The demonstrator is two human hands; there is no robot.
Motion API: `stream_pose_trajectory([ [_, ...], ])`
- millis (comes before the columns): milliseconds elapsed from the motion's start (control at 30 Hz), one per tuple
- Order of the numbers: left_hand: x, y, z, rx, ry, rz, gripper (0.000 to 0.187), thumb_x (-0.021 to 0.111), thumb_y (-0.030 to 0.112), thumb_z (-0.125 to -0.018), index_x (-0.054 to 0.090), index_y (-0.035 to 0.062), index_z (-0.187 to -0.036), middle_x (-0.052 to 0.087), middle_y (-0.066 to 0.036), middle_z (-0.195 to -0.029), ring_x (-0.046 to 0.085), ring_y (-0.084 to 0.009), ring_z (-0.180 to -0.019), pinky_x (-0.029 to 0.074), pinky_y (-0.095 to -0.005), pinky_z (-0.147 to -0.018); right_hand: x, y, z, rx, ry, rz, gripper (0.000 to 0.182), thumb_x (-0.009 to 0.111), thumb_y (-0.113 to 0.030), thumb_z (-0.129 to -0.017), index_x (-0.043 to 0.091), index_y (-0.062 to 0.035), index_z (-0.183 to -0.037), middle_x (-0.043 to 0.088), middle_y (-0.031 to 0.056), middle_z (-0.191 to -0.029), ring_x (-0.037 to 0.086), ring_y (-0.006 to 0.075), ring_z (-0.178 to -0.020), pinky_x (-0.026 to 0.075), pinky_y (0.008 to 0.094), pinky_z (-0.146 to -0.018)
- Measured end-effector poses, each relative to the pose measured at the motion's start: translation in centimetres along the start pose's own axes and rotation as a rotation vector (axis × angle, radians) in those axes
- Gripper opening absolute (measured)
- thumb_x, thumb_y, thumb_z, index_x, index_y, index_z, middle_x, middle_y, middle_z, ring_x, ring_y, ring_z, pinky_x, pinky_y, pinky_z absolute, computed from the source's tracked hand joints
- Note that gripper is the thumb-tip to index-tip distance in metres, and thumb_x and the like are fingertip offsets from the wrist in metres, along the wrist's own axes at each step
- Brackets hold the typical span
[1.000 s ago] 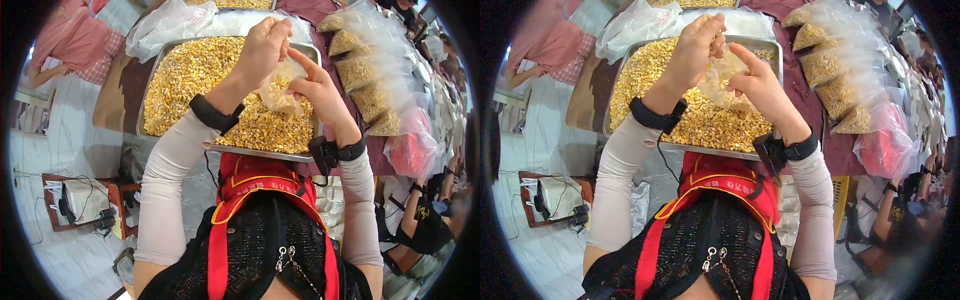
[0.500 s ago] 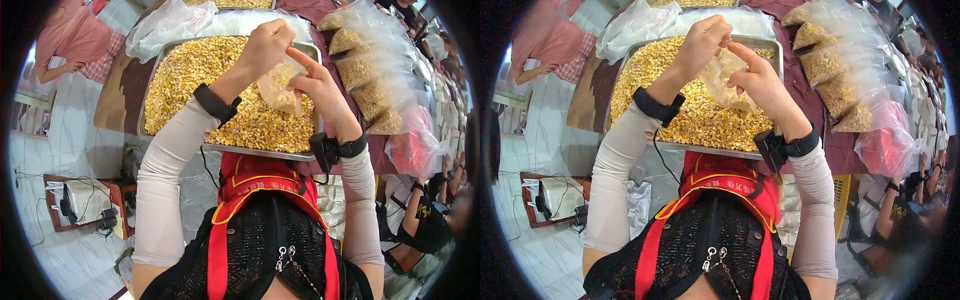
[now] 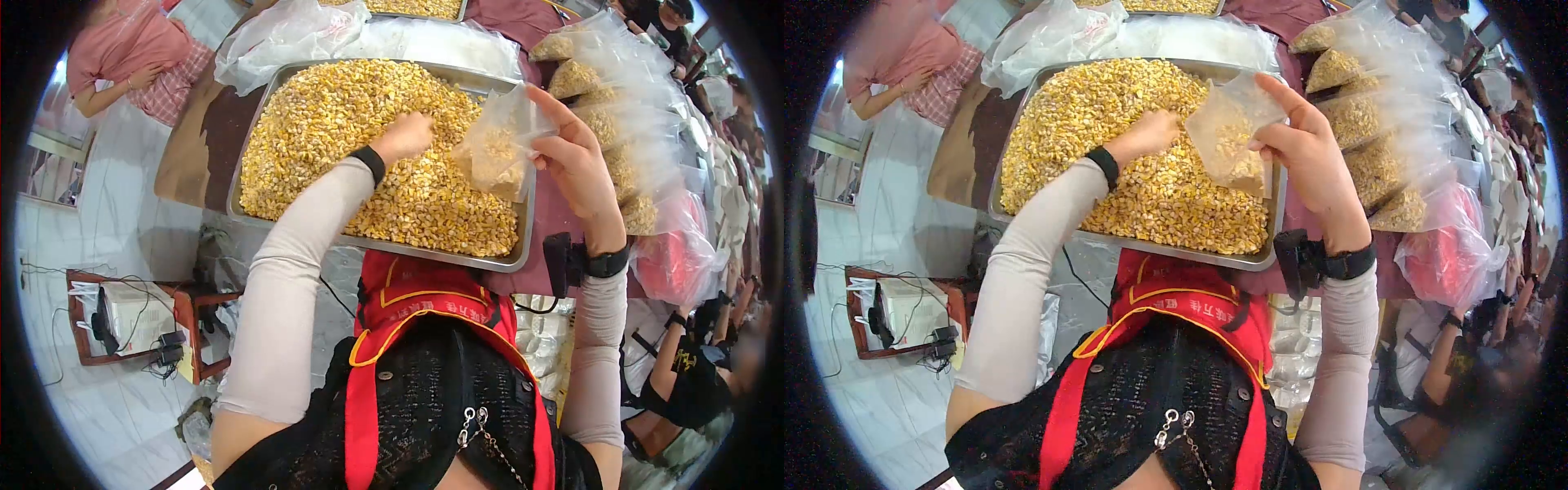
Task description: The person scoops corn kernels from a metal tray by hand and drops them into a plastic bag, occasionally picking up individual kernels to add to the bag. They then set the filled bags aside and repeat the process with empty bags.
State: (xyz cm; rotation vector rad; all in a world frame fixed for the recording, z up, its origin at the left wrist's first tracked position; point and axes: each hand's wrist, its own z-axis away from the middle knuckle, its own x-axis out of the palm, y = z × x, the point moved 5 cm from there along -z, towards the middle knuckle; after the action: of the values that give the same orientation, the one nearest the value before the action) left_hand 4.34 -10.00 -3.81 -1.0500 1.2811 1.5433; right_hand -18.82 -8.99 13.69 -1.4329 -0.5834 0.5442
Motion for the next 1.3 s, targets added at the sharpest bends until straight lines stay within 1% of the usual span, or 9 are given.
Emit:
stream_pose_trajectory([
  [100, 0.0, 3.7, 3.6, 0.298, 0.323, -0.315, 0.016, 0.049, 0.015, -0.082, 0.053, 0.0046, -0.093, 0.057, -0.017, -0.082, 0.056, -0.0343, -0.079, 0.044, -0.0454, -0.07, -0.8, -0.9, 0.4, -0.035, 0.04, -0.106, 0.056, 0.051, 0.0, -0.074, 0.039, 0.002, -0.129, 0.056, 0.0035, -0.082, 0.051, 0.007, -0.066, 0.041, 0.0188, -0.061],
  [200, -0.3, 3.2, 4.3, 0.416, 0.148, -0.169, 0.015, 0.048, 0.018, -0.084, 0.049, 0.0051, -0.093, 0.056, -0.017, -0.084, 0.055, -0.0355, -0.081, 0.044, -0.0459, -0.069, -1.3, -1.4, 0.6, -0.033, 0.023, -0.137, 0.055, 0.049, 0.002, -0.075, 0.038, 0.0025, -0.129, 0.056, 0.0045, -0.087, 0.053, 0.0074, -0.068, 0.042, 0.0194, -0.062],
  [400, -3.6, -0.9, 4.0, 0.172, 0.11, 0.036, 0.021, 0.046, 0.022, -0.086, 0.052, 0.0017, -0.086, 0.06, -0.014, -0.082, 0.06, -0.0276, -0.075, 0.047, -0.0413, -0.062, -1.0, -1.3, 0.3, -0.03, 0.028, -0.133, 0.054, 0.05, 0.002, -0.076, 0.039, 0.0024, -0.129, 0.057, 0.0051, -0.088, 0.054, 0.0071, -0.07, 0.042, 0.0196, -0.062],
  [500, -4.9, -3.9, 4.7, -0.298, 0.1, 1.157, 0.02, 0.048, 0.026, -0.087, 0.052, 0.0073, -0.086, 0.051, -0.003, -0.072, 0.049, -0.0145, -0.065, 0.043, -0.0268, -0.054, -0.1, -2.2, -0.1, -0.054, -0.005, -0.125, 0.054, 0.05, 0.001, -0.076, 0.039, 0.0021, -0.129, 0.057, 0.0044, -0.084, 0.054, 0.0073, -0.068, 0.042, 0.0194, -0.061],
  [633, -5.8, -3.7, 6.4, -0.28, 0.106, 2.027, 0.019, 0.051, 0.027, -0.086, 0.053, 0.0076, -0.084, 0.051, -0.007, -0.071, 0.049, -0.0151, -0.065, 0.038, -0.0216, -0.048, 1.1, -2.3, -1.0, -0.057, -0.022, 0.003, 0.057, 0.049, 0.002, -0.074, 0.039, -0.0009, -0.13, 0.056, 0.0023, -0.101, 0.051, 0.0048, -0.07, 0.042, 0.0185, -0.062],
  [767, -7.3, -3.4, 7.0, -0.396, 0.226, 2.054, 0.018, 0.05, 0.026, -0.088, 0.052, 0.0079, -0.085, 0.05, -0.006, -0.073, 0.048, -0.013, -0.065, 0.037, -0.0206, -0.047, 3.2, 1.7, -2.0, -0.025, -0.102, 0.076, 0.058, 0.049, 0.002, -0.075, 0.036, -0.0013, -0.132, 0.058, 0.0026, -0.085, 0.052, 0.0049, -0.067, 0.043, 0.0191, -0.061],
  [933, -14.6, 2.3, 5.7, 0.231, -0.066, 2.124, 0.02, 0.049, 0.023, -0.09, 0.05, 0.0063, -0.081, 0.046, -0.003, -0.069, 0.044, -0.011, -0.062, 0.036, -0.0196, -0.049, 3.9, 0.5, -1.8, -0.041, -0.094, 0.166, 0.059, 0.05, 0.0, -0.076, 0.035, -0.0015, -0.133, 0.057, 0.0016, -0.083, 0.051, 0.0043, -0.067, 0.043, 0.0182, -0.062],
  [1067, -17.3, 9.0, 5.5, 0.353, -0.11, 2.095, 0.018, 0.05, 0.022, -0.089, 0.052, 0.0042, -0.085, 0.049, -0.004, -0.073, 0.046, -0.0116, -0.064, 0.037, -0.0209, -0.05, 3.6, 0.5, -1.7, -0.04, -0.119, 0.171, 0.057, 0.05, -0.002, -0.077, 0.035, -0.001, -0.132, 0.057, 0.0017, -0.083, 0.051, 0.0041, -0.069, 0.042, 0.0181, -0.064],
  [1300, -16.8, 12.5, 6.0, 0.32, 0.254, 1.448, 0.014, 0.044, 0.009, -0.082, 0.055, 0.0021, -0.088, 0.054, -0.004, -0.08, 0.051, -0.0118, -0.074, 0.042, -0.0253, -0.065, 2.9, 0.4, -1.1, -0.02, -0.08, 0.091, 0.056, 0.05, -0.004, -0.078, 0.034, 0.0019, -0.131, 0.058, 0.003, -0.083, 0.052, 0.0055, -0.07, 0.042, 0.0193, -0.065],
])
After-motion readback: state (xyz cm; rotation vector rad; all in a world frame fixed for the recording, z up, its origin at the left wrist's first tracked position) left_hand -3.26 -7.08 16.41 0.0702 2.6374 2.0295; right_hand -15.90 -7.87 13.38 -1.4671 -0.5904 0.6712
